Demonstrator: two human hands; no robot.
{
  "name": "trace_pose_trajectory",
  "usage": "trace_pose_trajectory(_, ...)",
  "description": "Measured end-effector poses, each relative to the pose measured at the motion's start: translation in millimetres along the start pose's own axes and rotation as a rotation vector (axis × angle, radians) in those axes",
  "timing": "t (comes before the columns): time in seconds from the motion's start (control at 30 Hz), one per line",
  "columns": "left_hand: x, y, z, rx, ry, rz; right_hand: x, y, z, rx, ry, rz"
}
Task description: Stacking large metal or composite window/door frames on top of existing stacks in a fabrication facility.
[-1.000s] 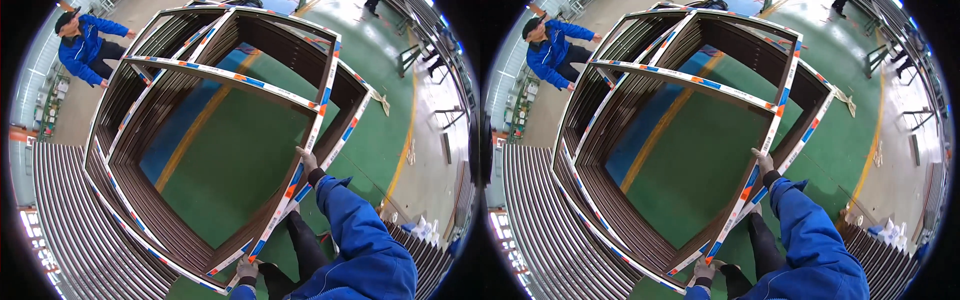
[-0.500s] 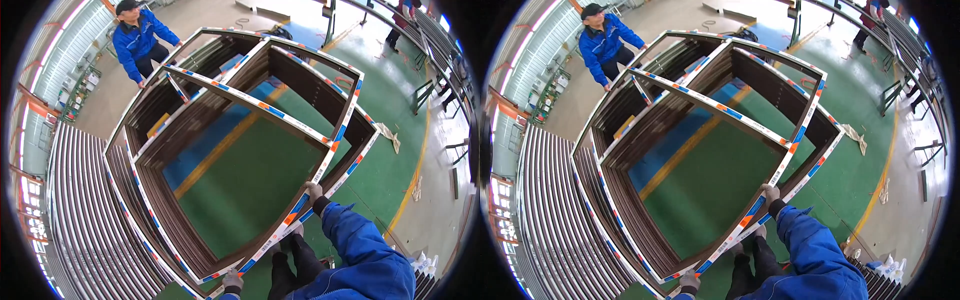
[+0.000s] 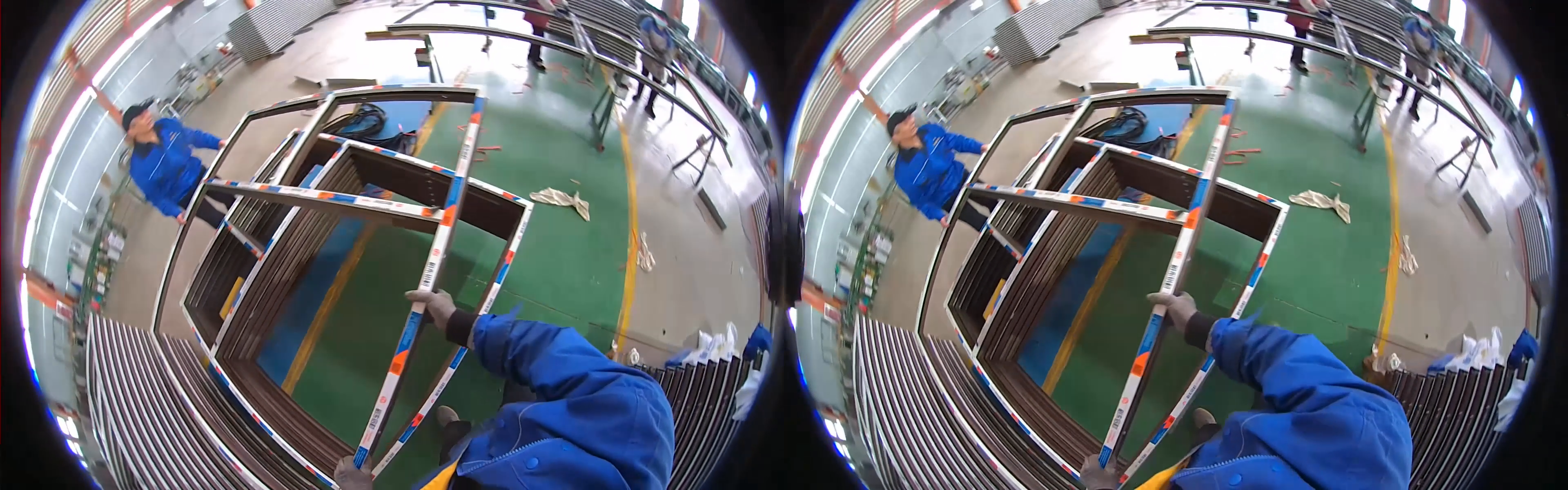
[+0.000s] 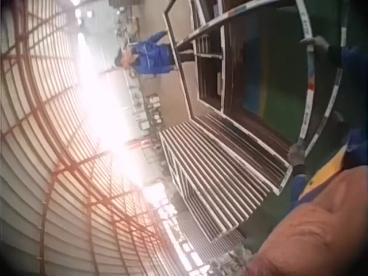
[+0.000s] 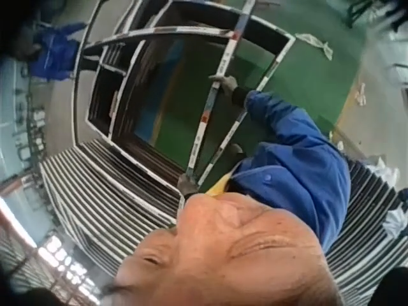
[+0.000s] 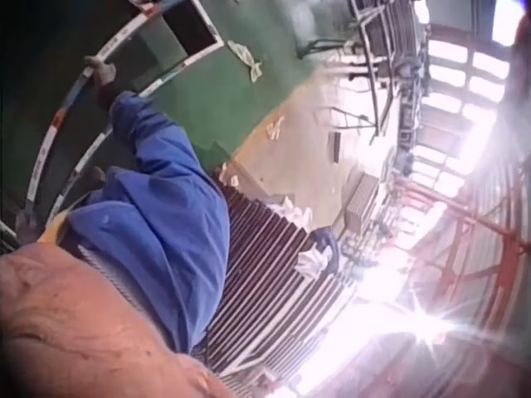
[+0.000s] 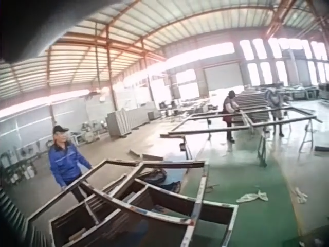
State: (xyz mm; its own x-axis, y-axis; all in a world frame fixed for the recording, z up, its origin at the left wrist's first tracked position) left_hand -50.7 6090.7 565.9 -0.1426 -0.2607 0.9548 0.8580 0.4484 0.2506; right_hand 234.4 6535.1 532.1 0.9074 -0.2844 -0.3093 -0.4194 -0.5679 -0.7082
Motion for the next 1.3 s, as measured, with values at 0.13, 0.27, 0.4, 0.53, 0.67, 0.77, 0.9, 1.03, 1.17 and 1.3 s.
trace_pose_trajectory(0.13, -7.4, 56.7, 21.3, -0.013, 0.071, 0.001, 5.8, -49.0, 5.0, -0.063, -0.13, 0.114)
trace_pose_trajectory(0.27, -22.4, 162.9, 46.0, 0.01, 0.126, 0.054, 29.0, -110.6, 87.0, -0.14, -0.211, 0.133)
trace_pose_trajectory(0.4, -19.7, 261.8, 80.0, 0.039, 0.162, 0.056, 41.1, -183.8, 148.9, -0.09, -0.234, 0.159)
trace_pose_trajectory(0.53, -25.2, 318.8, 105.1, 0.31, 0.122, 0.019, 30.3, -255.4, 185.3, -0.126, -0.328, 0.141)
trace_pose_trajectory(0.67, -14.4, 410.6, 137.1, 0.061, 0.31, 0.212, 38.0, -310.1, 226.0, -0.23, -0.396, -0.005)
trace_pose_trajectory(0.77, -7.1, 526.1, 190.0, 0.217, 0.26, 0.274, 44.4, -364.7, 272.6, -0.257, -0.454, 0.012)
trace_pose_trajectory(0.9, -49.4, 578.8, 215.0, 0.353, 0.166, 0.352, 44.9, -413.8, 343.7, -0.361, -0.52, -0.024)
trace_pose_trajectory(1.03, -65.2, 688.5, 274.5, 0.442, 0.239, 0.446, 42.3, -476.4, 427.8, -0.425, -0.575, 0.003)
trace_pose_trajectory(1.17, -70.7, 755.2, 321.8, 0.486, 0.232, 0.472, 24.5, -538.1, 478.8, -0.497, -0.608, -0.063)
trace_pose_trajectory(1.3, -79.8, 821.7, 381.7, 0.521, 0.235, 0.459, 8.1, -581.7, 539.0, -0.512, -0.632, -0.118)
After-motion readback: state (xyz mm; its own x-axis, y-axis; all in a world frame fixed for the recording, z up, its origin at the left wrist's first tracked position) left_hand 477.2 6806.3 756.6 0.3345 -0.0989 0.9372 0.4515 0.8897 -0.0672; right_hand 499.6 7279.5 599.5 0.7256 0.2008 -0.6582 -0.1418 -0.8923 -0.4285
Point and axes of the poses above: each hand's wrist, its own z-axis towards the middle knuckle, its own x-axis out of the back of the hand, y = z × x, the point moved 7 cm from there along z, towards the middle knuckle, and after that the axes turned 14 degrees about y, right-handed, at the moved point
